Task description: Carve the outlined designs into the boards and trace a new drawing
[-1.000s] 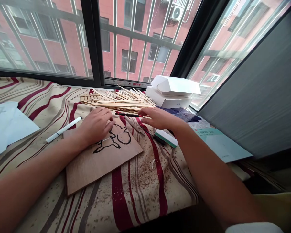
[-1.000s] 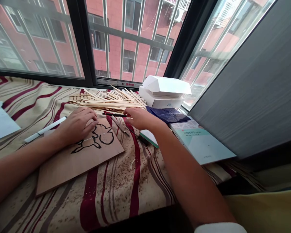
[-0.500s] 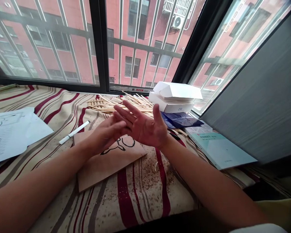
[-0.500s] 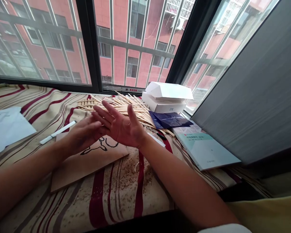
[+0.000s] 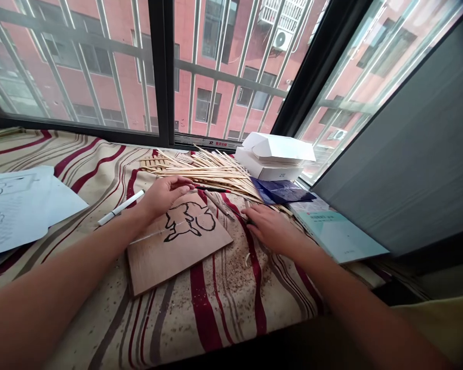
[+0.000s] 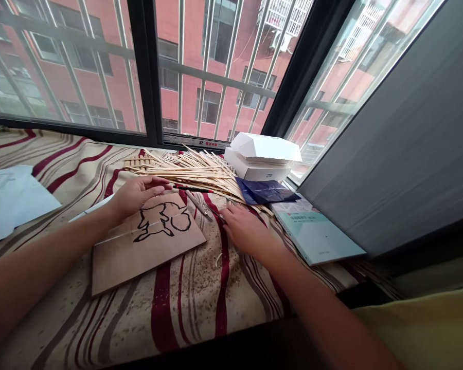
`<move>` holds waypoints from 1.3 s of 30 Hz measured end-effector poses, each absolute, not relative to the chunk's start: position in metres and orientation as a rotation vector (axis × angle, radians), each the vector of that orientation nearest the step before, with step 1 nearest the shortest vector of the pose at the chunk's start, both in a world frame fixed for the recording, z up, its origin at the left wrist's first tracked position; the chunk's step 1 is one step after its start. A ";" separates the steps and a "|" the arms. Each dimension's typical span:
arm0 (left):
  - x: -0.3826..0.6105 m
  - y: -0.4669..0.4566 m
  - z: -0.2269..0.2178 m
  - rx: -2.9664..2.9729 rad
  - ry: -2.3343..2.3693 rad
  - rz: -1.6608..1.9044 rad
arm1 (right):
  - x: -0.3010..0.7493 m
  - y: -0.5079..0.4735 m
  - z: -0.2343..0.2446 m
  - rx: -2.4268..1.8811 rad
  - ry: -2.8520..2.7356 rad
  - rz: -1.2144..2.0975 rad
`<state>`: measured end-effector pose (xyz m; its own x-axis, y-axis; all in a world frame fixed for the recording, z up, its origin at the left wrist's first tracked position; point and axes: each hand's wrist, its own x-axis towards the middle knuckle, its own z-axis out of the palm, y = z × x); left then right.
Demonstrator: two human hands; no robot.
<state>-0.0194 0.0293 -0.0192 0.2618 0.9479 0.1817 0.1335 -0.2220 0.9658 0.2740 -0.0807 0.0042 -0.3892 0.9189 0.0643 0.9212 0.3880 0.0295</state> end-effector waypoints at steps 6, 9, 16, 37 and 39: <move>-0.025 0.036 -0.024 1.797 1.110 1.038 | 0.265 -0.088 -0.006 -1.678 -2.659 -0.378; -0.026 0.037 -0.024 1.877 1.158 1.027 | 0.266 -0.083 -0.002 -1.683 -2.585 -0.432; -0.023 0.033 -0.021 2.167 1.282 0.832 | 0.256 -0.115 0.003 -1.493 -2.157 -0.130; -0.017 0.030 -0.035 2.560 1.252 0.628 | 0.202 -0.150 -0.007 -1.752 -2.608 -0.458; -0.016 0.030 -0.035 2.563 1.254 0.622 | 0.200 -0.150 -0.008 -1.754 -2.603 -0.460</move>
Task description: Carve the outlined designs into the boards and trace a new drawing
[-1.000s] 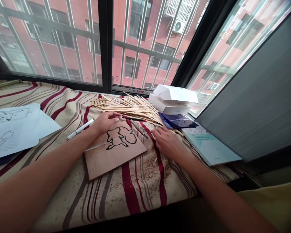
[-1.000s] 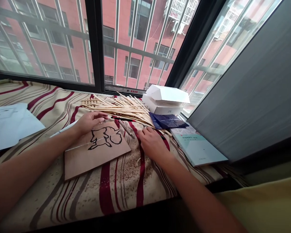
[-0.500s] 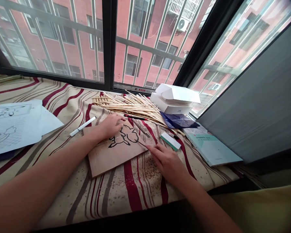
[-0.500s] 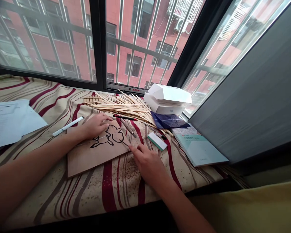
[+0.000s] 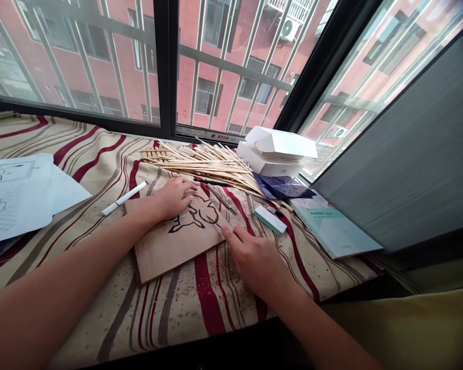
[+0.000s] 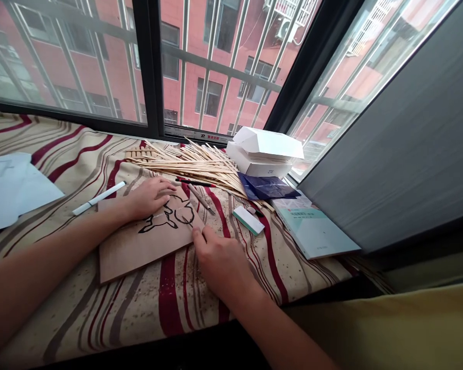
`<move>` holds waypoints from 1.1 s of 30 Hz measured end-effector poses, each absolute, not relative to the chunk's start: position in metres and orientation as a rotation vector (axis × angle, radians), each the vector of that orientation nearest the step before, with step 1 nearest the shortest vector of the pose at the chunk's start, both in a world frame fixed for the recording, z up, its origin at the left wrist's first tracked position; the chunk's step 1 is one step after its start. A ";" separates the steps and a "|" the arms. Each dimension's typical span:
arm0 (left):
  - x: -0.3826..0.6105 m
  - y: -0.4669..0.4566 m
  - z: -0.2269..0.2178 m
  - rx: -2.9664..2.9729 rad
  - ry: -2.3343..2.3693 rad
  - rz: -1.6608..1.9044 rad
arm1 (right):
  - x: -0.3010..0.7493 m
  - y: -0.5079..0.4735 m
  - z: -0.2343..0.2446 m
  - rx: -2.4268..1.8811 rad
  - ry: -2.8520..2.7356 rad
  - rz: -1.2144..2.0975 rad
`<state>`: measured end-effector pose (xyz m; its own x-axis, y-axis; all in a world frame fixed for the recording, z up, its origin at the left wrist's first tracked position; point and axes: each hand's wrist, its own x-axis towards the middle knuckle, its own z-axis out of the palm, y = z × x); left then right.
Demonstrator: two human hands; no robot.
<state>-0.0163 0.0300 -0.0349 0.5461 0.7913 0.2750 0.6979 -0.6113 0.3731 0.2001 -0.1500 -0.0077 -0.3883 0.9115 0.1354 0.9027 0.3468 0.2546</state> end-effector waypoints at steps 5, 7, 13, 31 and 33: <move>-0.015 0.028 -0.033 2.603 1.250 0.580 | 0.197 -0.148 -0.006 1.720 2.525 0.415; -0.014 0.027 -0.031 2.616 1.235 0.570 | 0.197 -0.148 -0.006 1.714 2.530 0.396; -0.012 0.026 -0.031 2.645 1.241 0.583 | 0.199 -0.149 -0.011 1.738 2.573 0.385; -0.008 0.025 -0.037 2.697 1.299 0.596 | 0.167 -0.162 -0.008 1.752 2.456 0.433; -0.007 0.024 -0.037 2.700 1.317 0.593 | 0.166 -0.163 -0.011 1.753 2.464 0.467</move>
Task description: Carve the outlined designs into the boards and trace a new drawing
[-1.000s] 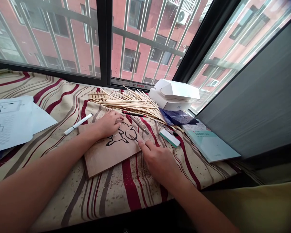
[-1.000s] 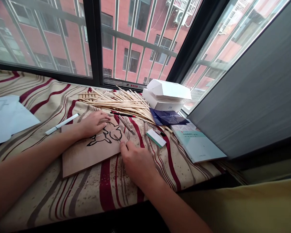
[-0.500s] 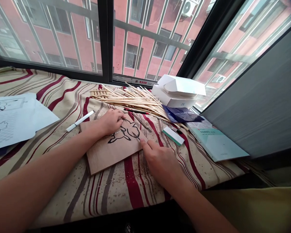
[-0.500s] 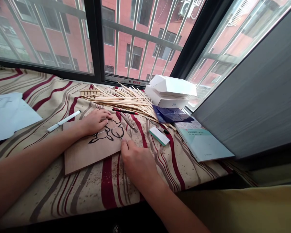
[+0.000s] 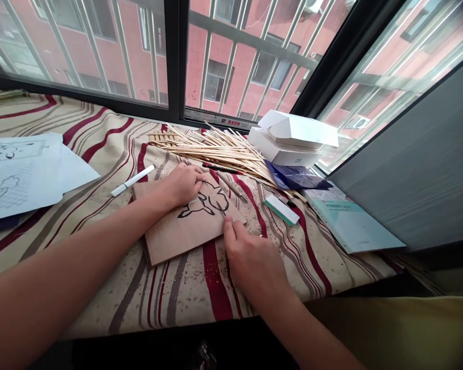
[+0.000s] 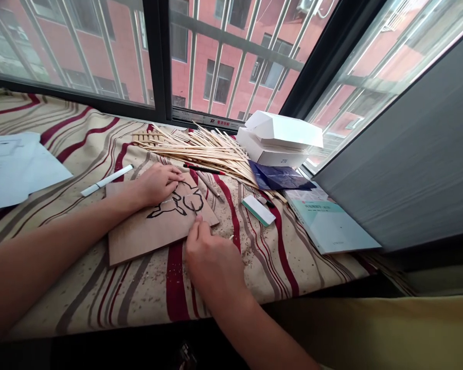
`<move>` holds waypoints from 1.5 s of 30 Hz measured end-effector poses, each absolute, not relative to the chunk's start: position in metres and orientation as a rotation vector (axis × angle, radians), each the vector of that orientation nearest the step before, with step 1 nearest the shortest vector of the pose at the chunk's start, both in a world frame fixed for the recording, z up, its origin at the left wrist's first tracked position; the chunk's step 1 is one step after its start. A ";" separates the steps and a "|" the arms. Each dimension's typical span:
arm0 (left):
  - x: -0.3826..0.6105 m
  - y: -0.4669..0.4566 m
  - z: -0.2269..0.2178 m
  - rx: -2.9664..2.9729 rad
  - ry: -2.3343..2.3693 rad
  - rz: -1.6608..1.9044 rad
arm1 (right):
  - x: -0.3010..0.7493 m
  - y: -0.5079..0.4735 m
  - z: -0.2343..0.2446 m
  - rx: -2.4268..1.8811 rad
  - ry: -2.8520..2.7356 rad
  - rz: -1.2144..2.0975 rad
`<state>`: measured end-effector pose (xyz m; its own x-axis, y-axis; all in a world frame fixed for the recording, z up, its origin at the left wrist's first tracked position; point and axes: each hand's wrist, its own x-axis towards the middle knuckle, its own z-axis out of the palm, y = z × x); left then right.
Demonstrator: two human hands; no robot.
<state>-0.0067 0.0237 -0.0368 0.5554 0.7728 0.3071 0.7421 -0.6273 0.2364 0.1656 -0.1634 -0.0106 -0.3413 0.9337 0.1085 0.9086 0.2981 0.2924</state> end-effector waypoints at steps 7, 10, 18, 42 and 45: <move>-0.003 0.020 -0.032 2.782 1.338 0.526 | 0.165 -0.167 -0.018 1.767 2.513 0.686; -0.002 0.019 -0.032 2.804 1.362 0.503 | 0.164 -0.169 -0.018 1.769 2.514 0.720; -0.002 0.020 -0.034 2.807 1.392 0.504 | 0.164 -0.171 -0.016 1.783 2.492 0.717; -0.001 0.020 -0.031 2.784 1.371 0.509 | 0.167 -0.171 -0.016 1.767 2.545 0.757; -0.001 0.019 -0.030 2.789 1.366 0.501 | 0.167 -0.170 -0.015 1.769 2.542 0.745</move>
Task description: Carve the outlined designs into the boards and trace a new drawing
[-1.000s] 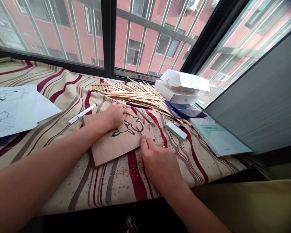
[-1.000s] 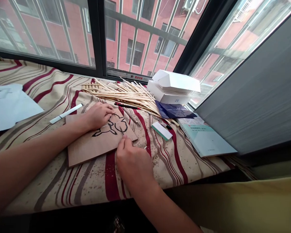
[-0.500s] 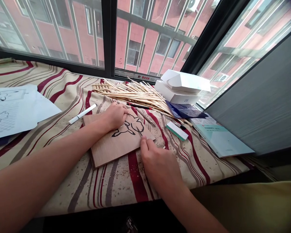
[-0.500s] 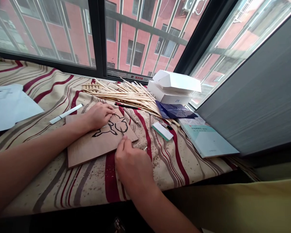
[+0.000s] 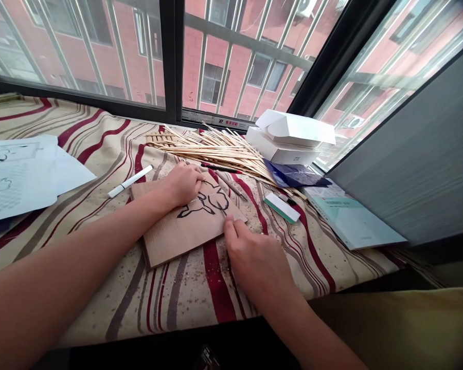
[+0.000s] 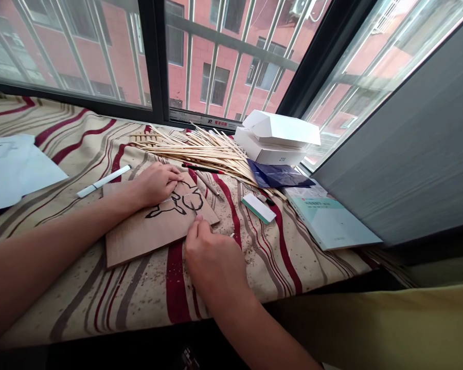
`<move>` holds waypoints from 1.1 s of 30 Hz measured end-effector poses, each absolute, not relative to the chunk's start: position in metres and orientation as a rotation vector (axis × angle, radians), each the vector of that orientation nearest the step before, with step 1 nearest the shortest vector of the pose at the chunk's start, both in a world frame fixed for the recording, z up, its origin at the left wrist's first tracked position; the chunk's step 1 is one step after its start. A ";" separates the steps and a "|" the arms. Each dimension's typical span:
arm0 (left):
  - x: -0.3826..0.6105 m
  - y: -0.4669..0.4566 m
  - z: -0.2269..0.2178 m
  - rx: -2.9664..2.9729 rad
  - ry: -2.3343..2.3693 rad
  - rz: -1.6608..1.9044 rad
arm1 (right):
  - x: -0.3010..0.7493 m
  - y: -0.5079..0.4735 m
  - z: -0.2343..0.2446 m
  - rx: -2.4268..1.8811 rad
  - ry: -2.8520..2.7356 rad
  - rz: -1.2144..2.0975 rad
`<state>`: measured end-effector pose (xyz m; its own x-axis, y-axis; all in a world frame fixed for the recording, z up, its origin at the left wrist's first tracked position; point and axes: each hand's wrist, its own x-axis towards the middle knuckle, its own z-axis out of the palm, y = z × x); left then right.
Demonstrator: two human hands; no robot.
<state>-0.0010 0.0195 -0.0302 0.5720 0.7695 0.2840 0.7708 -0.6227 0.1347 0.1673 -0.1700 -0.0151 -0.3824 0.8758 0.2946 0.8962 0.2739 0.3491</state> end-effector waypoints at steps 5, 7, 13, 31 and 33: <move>-0.001 0.018 -0.029 -2.785 -1.353 -0.487 | 0.168 -0.168 -0.010 -1.780 -2.519 -0.632; -0.001 0.018 -0.029 -2.778 -1.355 -0.490 | 0.168 -0.166 -0.005 -1.854 -2.533 -0.535; -0.003 0.021 -0.032 -2.776 -1.304 -0.522 | 0.174 -0.161 0.005 -2.009 -2.545 -0.268; -0.003 0.019 -0.030 -2.774 -1.342 -0.502 | 0.165 -0.165 0.005 -2.055 -2.518 -0.215; -0.003 0.019 -0.030 -2.765 -1.344 -0.508 | 0.167 -0.166 0.004 -2.032 -2.534 -0.244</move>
<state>-0.0033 0.0187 -0.0298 0.5752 0.7610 0.3001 0.7693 -0.6279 0.1178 0.1671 -0.1660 0.0042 -0.2177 0.9760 0.0031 0.9587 0.2132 0.1882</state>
